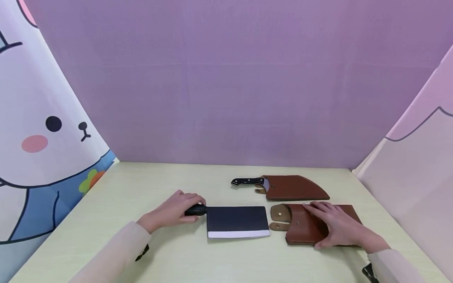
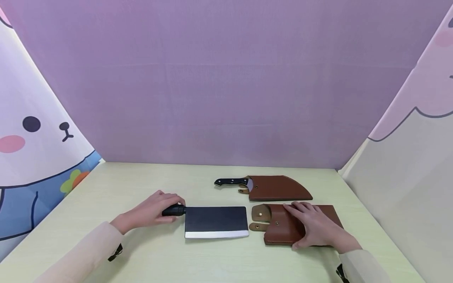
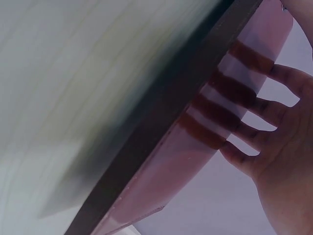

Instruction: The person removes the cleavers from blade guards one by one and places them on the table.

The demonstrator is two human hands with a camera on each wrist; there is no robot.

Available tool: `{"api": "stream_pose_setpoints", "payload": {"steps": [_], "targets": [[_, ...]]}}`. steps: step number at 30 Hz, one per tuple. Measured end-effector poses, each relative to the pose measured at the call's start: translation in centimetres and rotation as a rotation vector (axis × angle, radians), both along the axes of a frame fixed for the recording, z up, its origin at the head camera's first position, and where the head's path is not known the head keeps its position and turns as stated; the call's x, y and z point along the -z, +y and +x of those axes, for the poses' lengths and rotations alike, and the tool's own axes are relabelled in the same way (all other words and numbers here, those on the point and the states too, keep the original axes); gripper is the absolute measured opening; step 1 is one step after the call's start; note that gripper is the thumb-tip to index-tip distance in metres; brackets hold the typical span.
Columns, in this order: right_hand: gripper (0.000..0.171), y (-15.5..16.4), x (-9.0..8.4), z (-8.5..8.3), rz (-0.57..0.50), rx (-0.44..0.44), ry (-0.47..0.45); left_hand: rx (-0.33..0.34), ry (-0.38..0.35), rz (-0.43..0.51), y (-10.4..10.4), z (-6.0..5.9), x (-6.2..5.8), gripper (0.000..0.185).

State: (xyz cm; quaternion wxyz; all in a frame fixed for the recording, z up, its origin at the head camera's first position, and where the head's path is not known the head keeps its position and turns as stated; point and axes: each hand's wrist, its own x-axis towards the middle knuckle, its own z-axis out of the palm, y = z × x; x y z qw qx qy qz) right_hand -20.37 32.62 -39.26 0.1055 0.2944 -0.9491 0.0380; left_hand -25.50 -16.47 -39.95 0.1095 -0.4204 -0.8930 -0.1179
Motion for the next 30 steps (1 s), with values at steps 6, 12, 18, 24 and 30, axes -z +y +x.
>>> {"api": "stream_pose_setpoints", "payload": {"steps": [6, 12, 18, 24, 30], "targets": [[0.105, -0.3, 0.1, -0.1, -0.006, -0.014, 0.006, 0.0, 0.003, -0.002, -0.9, 0.3, -0.1, 0.034], [0.105, -0.8, 0.1, -0.2, -0.009, -0.02, -0.005, -0.002, 0.004, 0.006, -1.7, 0.4, 0.0, 0.034], [0.105, -1.2, 0.3, -0.3, -0.005, -0.034, -0.006, -0.008, -0.013, 0.019, -2.5, 0.6, 0.0, 0.034], [0.104, -1.7, 0.3, -0.4, -0.012, -0.038, -0.042, -0.005, -0.02, 0.029, -3.1, 0.8, 0.0, 0.033], [0.104, -2.1, 0.2, -0.4, -0.017, -0.04, -0.074, -0.015, -0.036, 0.031, -3.7, 0.9, -0.1, 0.033]]}}
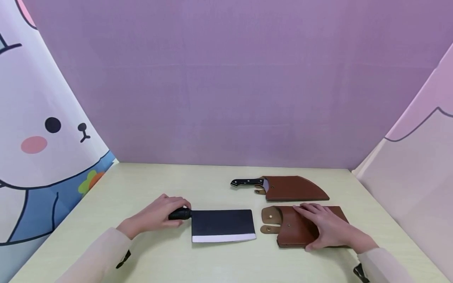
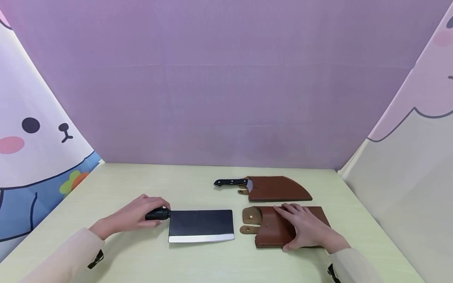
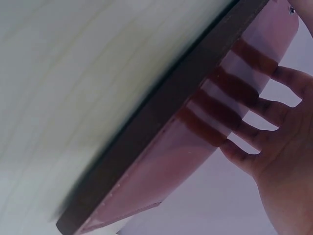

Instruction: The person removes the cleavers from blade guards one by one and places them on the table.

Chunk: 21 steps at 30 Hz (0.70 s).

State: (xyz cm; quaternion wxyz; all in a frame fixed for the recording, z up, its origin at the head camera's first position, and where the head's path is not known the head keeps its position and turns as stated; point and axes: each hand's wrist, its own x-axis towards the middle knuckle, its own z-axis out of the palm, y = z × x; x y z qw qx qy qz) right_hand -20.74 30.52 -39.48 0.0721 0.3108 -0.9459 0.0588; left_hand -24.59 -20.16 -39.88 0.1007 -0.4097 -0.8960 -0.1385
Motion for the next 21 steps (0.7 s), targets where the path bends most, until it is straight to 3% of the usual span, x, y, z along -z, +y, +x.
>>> {"api": "stream_pose_setpoints", "payload": {"steps": [21], "targets": [[0.105, -0.46, 0.35, -0.25, 0.0, 0.015, -0.062, 0.019, -0.039, -0.014, -0.97, -0.27, 0.37, 0.034]]}}
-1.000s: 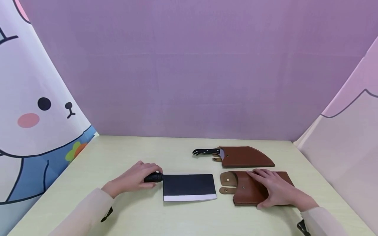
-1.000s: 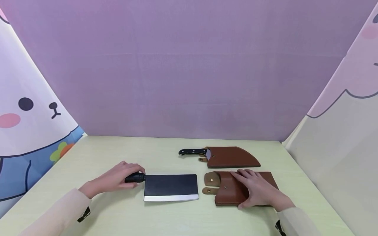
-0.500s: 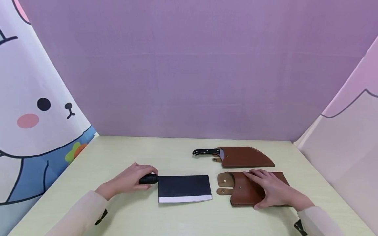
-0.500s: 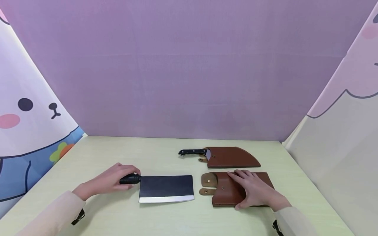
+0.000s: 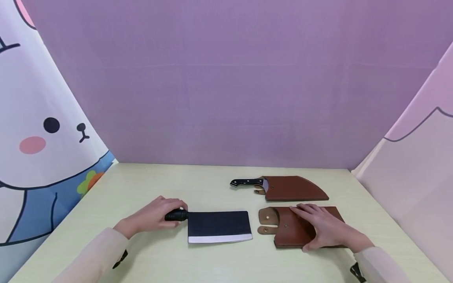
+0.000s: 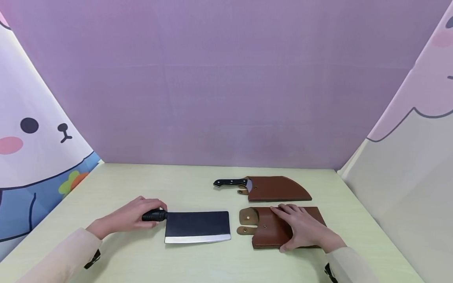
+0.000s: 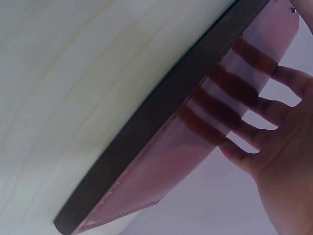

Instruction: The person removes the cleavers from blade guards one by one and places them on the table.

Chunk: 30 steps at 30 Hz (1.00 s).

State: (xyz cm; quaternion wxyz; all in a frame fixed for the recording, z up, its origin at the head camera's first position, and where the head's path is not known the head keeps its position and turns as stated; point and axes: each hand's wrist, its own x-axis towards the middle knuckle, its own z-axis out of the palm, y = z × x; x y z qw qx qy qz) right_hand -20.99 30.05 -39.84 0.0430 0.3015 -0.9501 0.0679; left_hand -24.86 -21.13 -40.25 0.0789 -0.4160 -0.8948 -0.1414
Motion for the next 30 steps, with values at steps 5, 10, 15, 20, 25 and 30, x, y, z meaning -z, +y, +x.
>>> {"api": "stream_pose_setpoints", "payload": {"steps": [5, 10, 15, 20, 25, 30], "targets": [[0.106, 0.0, 0.0, -0.1, 0.006, 0.003, -0.026, 0.003, -0.01, -0.02, 0.0, 0.0, 0.0, 0.035], [0.106, 0.0, -0.1, -0.2, 0.006, 0.006, -0.045, 0.003, -0.041, -0.046, -0.2, -0.1, 0.2, 0.036], [0.107, 0.0, -0.1, -0.4, 0.001, -0.001, -0.063, -0.011, -0.066, -0.075, -0.4, -0.1, 0.5, 0.038], [0.108, 0.0, -0.1, -0.5, -0.003, -0.015, -0.065, -0.009, -0.06, -0.076, -0.5, -0.1, 0.6, 0.037], [0.108, 0.0, -0.2, -0.5, -0.014, -0.028, -0.077, 0.001, -0.03, -0.07, -0.5, -0.1, 0.7, 0.036], [0.108, 0.0, -0.3, -0.4, -0.019, -0.032, -0.083, 0.004, -0.021, -0.074, -0.5, -0.1, 1.0, 0.036]]}}
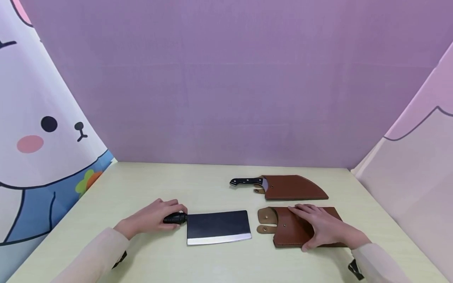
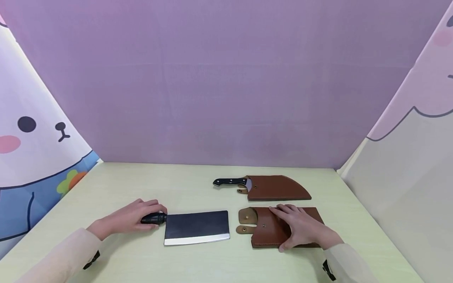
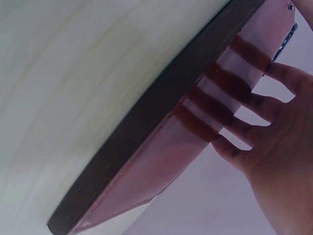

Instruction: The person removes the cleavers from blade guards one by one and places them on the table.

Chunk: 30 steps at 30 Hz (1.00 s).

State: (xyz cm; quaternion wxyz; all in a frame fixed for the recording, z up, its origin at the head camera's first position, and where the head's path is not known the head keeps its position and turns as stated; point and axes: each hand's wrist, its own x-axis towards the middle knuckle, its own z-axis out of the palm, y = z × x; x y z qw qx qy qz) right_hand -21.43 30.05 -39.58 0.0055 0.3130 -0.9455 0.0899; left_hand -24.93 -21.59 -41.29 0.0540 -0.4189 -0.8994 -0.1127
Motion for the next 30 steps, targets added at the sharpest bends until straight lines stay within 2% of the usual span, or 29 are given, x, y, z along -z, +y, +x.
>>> {"api": "stream_pose_setpoints", "payload": {"steps": [11, 18, 26, 30], "targets": [[0.112, 0.2, 0.2, -0.2, -0.011, -0.027, 0.016, -0.011, 0.017, -0.009, 0.1, -0.1, 0.2, 0.036], [0.112, 0.3, 0.2, -0.3, -0.029, -0.032, -0.035, -0.03, -0.001, -0.037, 0.4, 0.1, -0.4, 0.036], [0.108, 0.2, -0.1, -0.8, -0.056, -0.031, -0.031, -0.014, -0.001, -0.057, 1.0, -0.1, -1.2, 0.035], [0.104, 0.1, -0.4, -1.0, -0.053, -0.03, -0.008, -0.021, -0.045, -0.058, 1.5, -0.3, -1.8, 0.036]]}}
